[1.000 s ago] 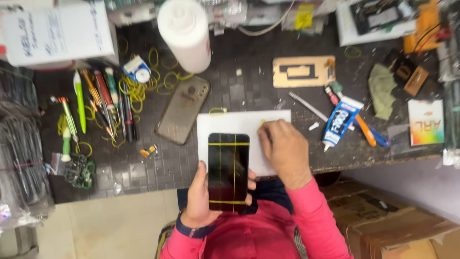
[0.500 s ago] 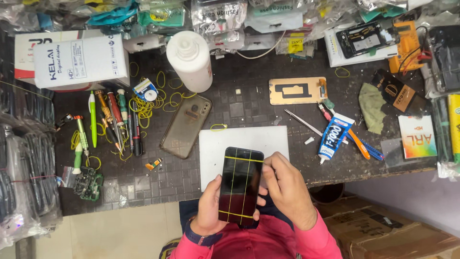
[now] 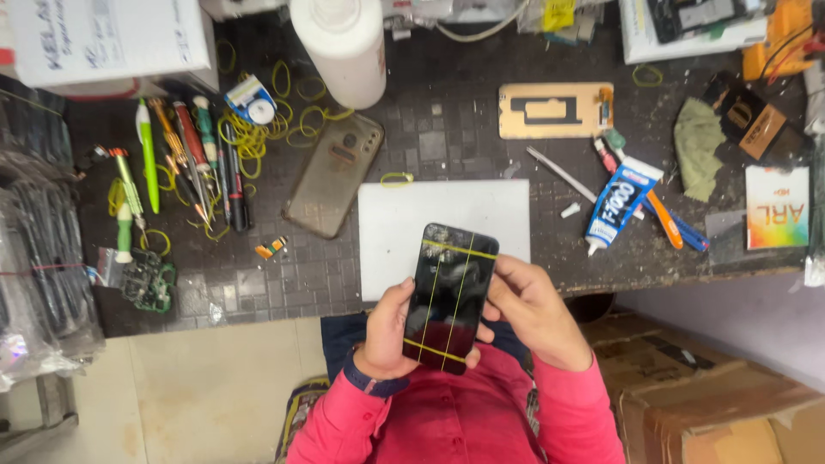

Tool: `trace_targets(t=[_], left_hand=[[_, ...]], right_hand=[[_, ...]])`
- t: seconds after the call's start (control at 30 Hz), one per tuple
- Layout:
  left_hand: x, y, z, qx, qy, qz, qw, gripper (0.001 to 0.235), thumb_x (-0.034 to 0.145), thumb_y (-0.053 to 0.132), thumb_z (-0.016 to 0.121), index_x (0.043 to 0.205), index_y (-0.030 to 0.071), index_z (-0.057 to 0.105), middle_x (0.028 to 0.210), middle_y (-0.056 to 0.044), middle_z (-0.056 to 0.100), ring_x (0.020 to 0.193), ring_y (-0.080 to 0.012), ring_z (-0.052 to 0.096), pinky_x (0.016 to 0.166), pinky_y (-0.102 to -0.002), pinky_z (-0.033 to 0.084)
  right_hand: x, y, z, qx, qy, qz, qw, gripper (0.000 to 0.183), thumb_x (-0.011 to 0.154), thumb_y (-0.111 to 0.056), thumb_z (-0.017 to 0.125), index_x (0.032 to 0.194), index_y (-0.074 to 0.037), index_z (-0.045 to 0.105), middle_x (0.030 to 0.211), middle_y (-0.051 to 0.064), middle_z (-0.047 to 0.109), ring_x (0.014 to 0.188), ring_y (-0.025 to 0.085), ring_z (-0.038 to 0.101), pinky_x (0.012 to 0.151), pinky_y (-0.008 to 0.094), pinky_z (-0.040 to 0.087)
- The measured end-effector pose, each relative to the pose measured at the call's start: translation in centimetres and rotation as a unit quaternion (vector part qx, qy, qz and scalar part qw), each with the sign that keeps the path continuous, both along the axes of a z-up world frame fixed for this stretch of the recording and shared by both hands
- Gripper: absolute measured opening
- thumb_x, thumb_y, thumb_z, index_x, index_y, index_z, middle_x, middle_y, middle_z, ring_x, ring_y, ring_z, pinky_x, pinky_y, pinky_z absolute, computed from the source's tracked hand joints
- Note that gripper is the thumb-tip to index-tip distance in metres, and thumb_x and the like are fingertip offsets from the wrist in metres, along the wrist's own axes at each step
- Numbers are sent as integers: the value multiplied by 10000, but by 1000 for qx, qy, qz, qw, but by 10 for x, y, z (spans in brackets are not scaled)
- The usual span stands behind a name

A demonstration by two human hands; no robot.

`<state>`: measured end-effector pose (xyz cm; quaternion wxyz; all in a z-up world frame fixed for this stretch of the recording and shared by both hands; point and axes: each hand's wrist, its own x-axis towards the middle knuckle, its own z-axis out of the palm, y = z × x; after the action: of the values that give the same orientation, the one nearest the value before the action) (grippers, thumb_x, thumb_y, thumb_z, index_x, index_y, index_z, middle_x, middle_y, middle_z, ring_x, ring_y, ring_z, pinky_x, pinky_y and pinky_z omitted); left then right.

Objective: The person applies adhesive along the edges of a smartphone back cover, then presses the cover onto the phone body. They secure the assembly with multiple rubber bands and wipe the screen with a cloth. The person also closes the adhesive tube cap and places the phone on the work surface.

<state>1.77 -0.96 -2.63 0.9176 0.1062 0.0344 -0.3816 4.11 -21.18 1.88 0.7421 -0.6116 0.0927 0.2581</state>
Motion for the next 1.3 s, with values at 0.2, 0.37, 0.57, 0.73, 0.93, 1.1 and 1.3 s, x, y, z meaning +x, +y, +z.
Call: trace_targets(t=[0.2, 0.37, 0.57, 0.73, 0.93, 1.1, 1.3], left_hand=[[-2, 0, -4, -1, 8, -15, 1000, 770, 1079, 519, 245, 1558, -70, 374, 1366, -331, 585, 1132, -428, 667, 836, -529, 587], [-1, 11, 1, -32, -17, -43, 998, 843, 1071, 582, 235, 1558, -91, 379, 1356, -345, 598, 1095, -421, 676, 870, -495, 587], [-2, 49, 20, 92, -74, -26, 993, 887, 1062, 621, 244, 1526, -118, 401, 1304, -326, 627, 1062, -352, 685, 846, -441, 594], [-5, 42, 36, 250, -123, -91, 956, 777, 1043, 599, 247, 1392, -58, 472, 1265, -238, 672, 1072, -242, 686, 857, -357, 578], [-7, 32, 49, 383, -271, -81, 880, 675, 1103, 566, 154, 1120, 4, 528, 1059, -133, 736, 906, -162, 698, 851, -283, 583], [-9, 27, 47, 436, -255, -78, 859, 690, 1105, 523, 122, 1073, 9, 581, 951, -98, 694, 776, -156, 637, 768, -296, 568], [-8, 20, 36, 399, -289, -48, 869, 691, 1155, 502, 152, 1151, -4, 623, 1024, -78, 702, 934, -155, 655, 875, -285, 532]], right_hand=[[-9, 1, 0, 69, 40, -57, 995, 232, 1063, -140, 476, 1095, 19, 642, 714, 5, 537, 582, 105, 498, 502, 262, 428], [-1, -14, -14, 280, 72, -202, 936, 134, 1015, -127, 523, 951, -32, 592, 910, 64, 587, 836, 196, 568, 829, 345, 498], [-1, -72, 4, 472, 7, -343, 812, 172, 1054, -100, 514, 1063, 28, 629, 738, -18, 427, 676, 129, 420, 698, 306, 371], [-28, -49, 28, -37, -315, -157, 935, 256, 1083, -148, 549, 1149, 63, 679, 763, 31, 517, 686, 130, 412, 766, 311, 348], [-25, -26, 57, -167, -371, 126, 905, 365, 940, -7, 541, 1279, 106, 618, 779, 73, 585, 709, 185, 577, 683, 388, 495], [-15, -13, 69, -193, -387, 330, 839, 592, 752, 15, 614, 1340, 81, 620, 696, 90, 534, 601, 218, 591, 537, 370, 456], [-34, 19, 58, -243, -432, 293, 818, 428, 802, 20, 664, 1230, 17, 665, 757, 91, 552, 642, 247, 598, 532, 357, 464]])
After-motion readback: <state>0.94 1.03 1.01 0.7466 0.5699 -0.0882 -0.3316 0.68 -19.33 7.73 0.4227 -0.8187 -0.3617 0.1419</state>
